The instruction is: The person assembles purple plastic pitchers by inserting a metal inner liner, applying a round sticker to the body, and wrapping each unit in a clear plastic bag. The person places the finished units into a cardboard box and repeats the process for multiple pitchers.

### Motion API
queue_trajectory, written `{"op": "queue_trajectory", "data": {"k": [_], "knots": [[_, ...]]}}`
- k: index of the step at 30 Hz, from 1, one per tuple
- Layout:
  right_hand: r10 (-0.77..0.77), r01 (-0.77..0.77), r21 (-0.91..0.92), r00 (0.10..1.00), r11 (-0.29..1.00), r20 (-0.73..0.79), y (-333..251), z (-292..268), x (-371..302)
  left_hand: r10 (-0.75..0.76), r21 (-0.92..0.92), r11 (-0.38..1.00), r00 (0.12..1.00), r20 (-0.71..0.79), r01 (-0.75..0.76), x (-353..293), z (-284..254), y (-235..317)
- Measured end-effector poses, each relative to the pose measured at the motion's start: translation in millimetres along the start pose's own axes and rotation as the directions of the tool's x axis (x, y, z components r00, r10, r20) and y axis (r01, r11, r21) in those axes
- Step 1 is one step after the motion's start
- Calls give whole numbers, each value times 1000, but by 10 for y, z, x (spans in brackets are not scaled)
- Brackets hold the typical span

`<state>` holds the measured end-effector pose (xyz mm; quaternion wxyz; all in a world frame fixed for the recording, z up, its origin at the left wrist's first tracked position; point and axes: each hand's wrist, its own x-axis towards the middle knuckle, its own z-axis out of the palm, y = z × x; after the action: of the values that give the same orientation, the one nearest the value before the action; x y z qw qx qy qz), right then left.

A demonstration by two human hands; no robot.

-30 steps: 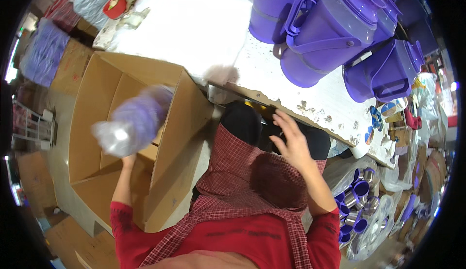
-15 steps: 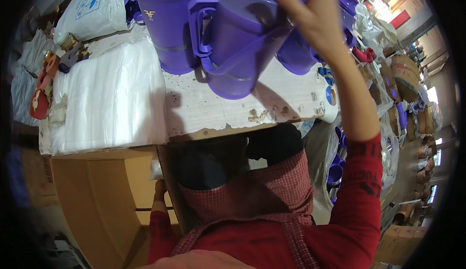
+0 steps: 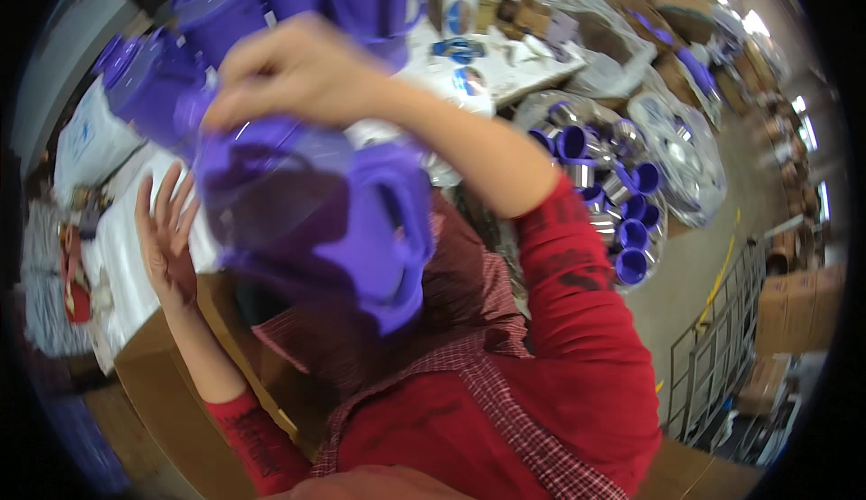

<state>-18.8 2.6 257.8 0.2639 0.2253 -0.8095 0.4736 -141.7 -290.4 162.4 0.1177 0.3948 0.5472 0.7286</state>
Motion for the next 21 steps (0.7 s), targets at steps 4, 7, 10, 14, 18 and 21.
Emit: {"op": "queue_trajectory", "data": {"k": [4, 7, 10, 14, 18, 21], "knots": [[53, -52, 32, 998, 998, -32, 520, 83, -631, -420, 44, 907, 893, 164, 419, 445, 920, -337], [402, -470, -81, 822, 879, -403, 1296, -750, -1488, -533, -60, 841, 842, 81, 538, 413, 895, -679], [396, -714, -416, 675, 562, -623, 2084, -1492, -2216, -585, -89, 809, 809, -47, 580, 365, 715, -913], [297, -599, -683, 801, 417, -521, 2754, -1742, -2675, -612, -12, 786, 777, -146, 618, 364, 697, -1046], [347, -690, -593, 723, 416, -598, 2897, -1722, -2696, -647, -16, 756, 744, -163, 654, 369, 749, -1118], [350, -703, -582, 710, 409, -611, 2820, -1745, -2618, -643, 30, 751, 741, -193, 660, 352, 646, -1134]]}}
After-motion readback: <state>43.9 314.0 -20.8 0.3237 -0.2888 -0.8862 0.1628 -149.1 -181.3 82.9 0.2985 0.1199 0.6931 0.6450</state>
